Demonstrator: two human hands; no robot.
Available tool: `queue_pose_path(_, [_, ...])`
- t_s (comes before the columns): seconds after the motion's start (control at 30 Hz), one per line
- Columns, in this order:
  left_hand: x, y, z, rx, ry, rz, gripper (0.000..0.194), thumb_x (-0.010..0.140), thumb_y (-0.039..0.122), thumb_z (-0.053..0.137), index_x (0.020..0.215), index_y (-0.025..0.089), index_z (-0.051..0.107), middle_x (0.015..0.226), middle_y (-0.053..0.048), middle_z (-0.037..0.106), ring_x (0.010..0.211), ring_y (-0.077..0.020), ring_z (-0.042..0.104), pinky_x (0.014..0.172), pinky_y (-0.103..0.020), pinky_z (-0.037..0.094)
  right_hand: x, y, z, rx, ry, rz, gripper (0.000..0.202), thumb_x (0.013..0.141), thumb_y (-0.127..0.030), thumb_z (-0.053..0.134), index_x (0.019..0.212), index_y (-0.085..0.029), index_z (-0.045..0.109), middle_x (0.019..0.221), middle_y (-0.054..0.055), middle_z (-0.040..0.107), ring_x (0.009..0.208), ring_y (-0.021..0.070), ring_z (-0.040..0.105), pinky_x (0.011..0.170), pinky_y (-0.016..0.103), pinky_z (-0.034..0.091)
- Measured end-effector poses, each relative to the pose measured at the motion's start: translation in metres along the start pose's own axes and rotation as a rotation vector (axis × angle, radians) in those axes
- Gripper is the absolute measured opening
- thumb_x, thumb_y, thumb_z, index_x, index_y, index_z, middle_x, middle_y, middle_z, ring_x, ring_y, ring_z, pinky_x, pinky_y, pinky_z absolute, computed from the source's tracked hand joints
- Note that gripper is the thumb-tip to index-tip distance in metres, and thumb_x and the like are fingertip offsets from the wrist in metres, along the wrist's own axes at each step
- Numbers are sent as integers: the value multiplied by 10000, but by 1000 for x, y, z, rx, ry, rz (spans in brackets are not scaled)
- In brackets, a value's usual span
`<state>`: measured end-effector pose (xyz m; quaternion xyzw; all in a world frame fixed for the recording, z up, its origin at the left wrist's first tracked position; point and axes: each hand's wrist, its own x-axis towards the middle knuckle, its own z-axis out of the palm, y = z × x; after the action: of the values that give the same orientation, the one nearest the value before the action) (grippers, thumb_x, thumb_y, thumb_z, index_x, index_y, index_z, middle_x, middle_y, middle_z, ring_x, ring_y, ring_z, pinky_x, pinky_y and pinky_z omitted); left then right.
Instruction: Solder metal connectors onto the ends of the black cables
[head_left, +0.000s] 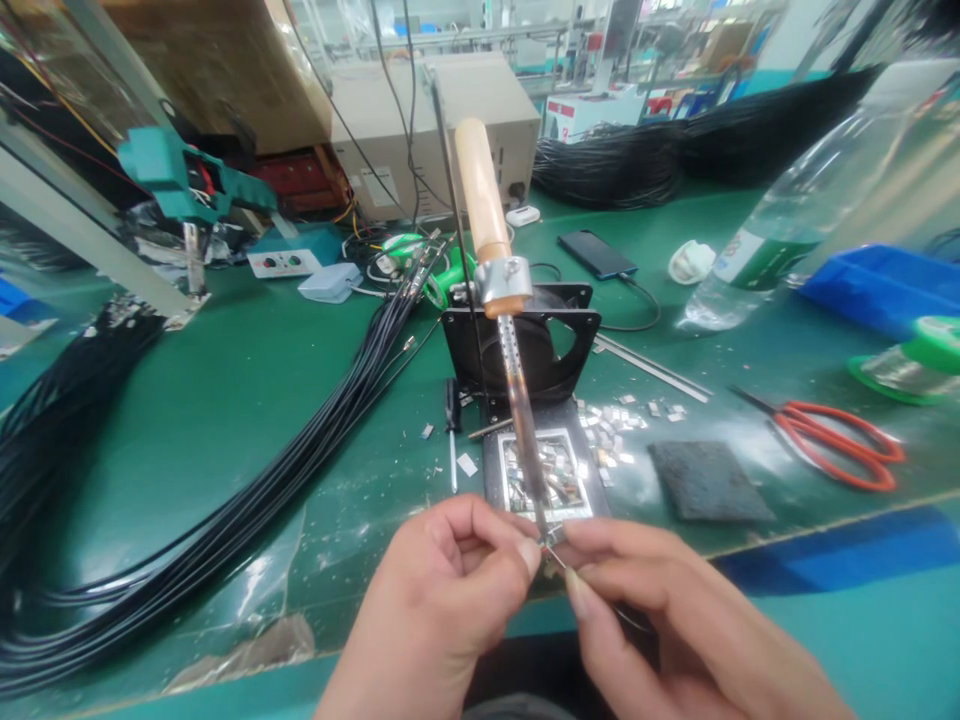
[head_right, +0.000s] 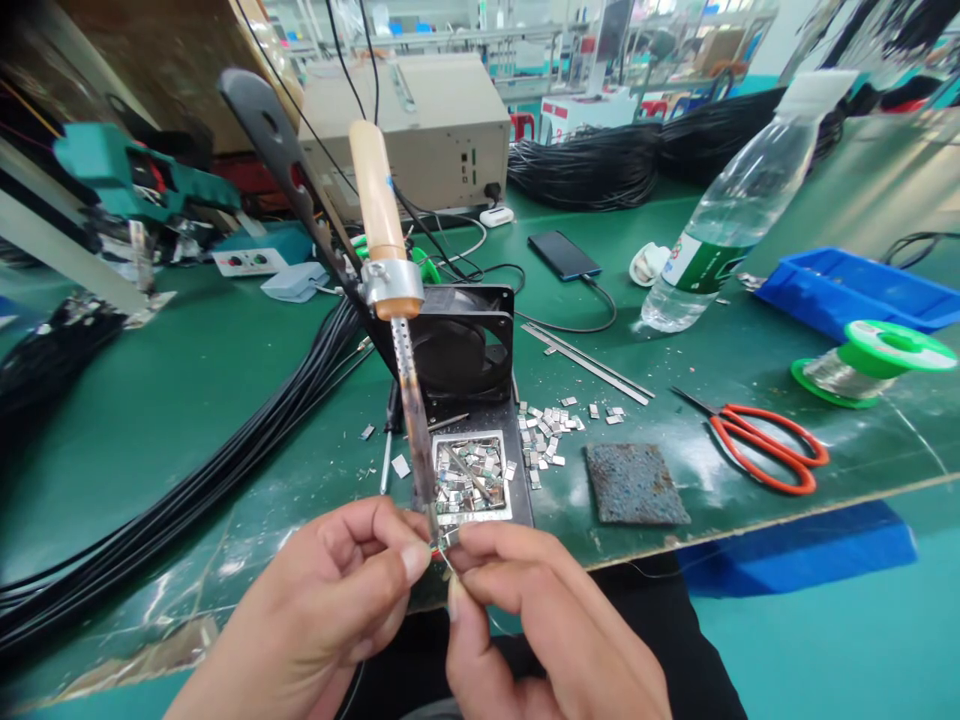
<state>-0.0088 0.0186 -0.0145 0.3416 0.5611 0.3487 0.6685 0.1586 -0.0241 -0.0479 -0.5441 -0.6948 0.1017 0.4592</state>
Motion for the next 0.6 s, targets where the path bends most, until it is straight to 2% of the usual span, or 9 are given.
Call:
queue_pose_path(0.27, [1, -1, -1, -4, -6, 14, 208, 736, 257, 813, 657, 162, 645, 625, 50, 540, 528, -69, 338, 492, -206, 319, 2, 1, -2, 2, -17, -25, 110, 870, -160, 745, 894, -267, 751, 1036, -32, 838, 833, 101, 832, 819, 74, 618])
queue_pose_path(0.6, [-3, 1, 0, -6, -8, 15, 210, 728, 250, 815, 649, 163, 641, 607, 55, 523, 518, -66, 318, 482, -209, 300, 2, 0, -4, 3, -7, -33, 113, 873, -153, 734, 886, -264, 751, 1026, -32, 838, 823, 98, 830, 823, 71, 614])
